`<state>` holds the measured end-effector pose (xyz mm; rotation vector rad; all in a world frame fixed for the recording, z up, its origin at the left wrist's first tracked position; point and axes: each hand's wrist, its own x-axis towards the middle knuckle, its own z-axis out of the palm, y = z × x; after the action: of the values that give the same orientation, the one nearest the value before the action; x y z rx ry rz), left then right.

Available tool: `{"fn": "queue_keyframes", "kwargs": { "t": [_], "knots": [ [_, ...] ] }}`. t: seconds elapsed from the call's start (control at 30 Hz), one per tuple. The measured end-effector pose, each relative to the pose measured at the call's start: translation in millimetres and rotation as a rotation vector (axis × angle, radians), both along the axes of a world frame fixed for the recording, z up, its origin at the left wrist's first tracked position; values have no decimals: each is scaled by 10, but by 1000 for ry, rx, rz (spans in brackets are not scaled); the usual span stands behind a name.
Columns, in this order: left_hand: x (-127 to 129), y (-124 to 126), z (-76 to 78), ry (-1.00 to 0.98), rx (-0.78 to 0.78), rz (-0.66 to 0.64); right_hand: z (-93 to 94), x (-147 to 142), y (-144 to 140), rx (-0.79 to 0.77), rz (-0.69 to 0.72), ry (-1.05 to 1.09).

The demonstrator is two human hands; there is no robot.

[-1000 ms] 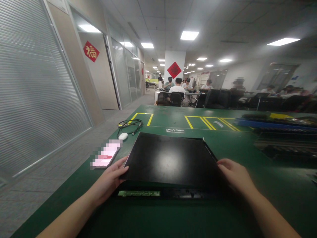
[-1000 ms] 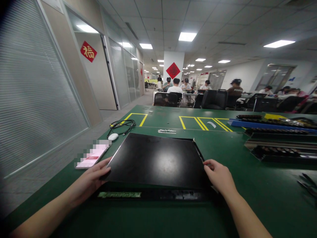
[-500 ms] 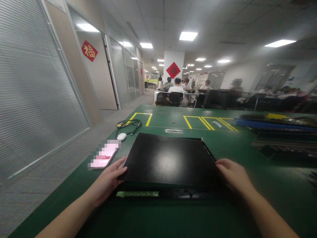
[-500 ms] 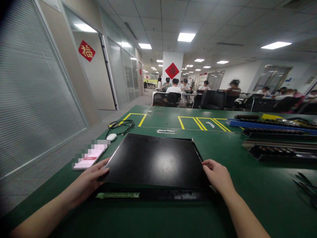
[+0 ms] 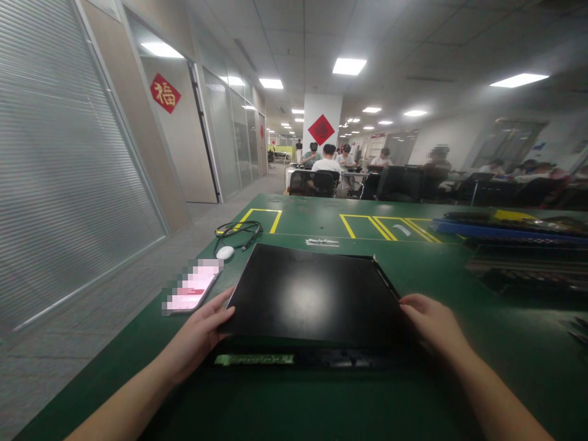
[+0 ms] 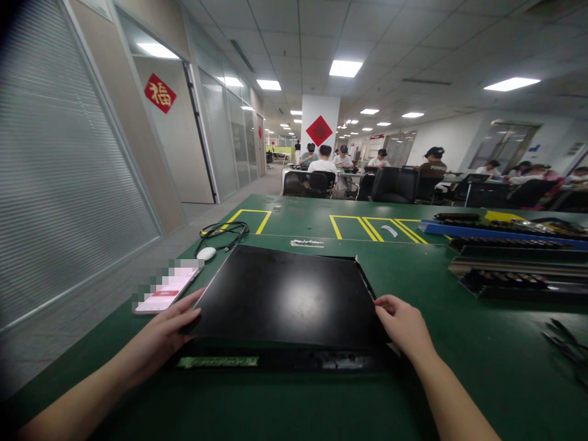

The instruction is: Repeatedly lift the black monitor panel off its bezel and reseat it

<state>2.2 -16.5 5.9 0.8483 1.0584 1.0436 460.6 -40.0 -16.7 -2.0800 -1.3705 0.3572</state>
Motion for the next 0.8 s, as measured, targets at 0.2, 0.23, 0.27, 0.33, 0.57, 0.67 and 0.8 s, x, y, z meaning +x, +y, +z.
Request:
{"fn": "queue_keyframes", "kwargs": {
  "t": [0.2,0.23,0.27,0.33,0.57,0.67,0.8],
  "knots": [
    [-81,46,-91,88,98,17,10,2,2,-4,-4,-4],
    [-88,58,-107,124,117,29,11,1,4,-2,-5,-7],
    [-93,69,-123,159,132,42,10,1,7,3,-3,-11],
    [-97,90,-151,220,159,68,7,3,10,10,3,-18],
    [-119,111,-179,361,242,103,10,3,1,-24,-12,45],
    [-136,122,-202,416,252,95,10,4,2,-14,-12,39],
    [-153,161,-271,454,245,88,-10,19,8,9,-7,16]
  ]
}}
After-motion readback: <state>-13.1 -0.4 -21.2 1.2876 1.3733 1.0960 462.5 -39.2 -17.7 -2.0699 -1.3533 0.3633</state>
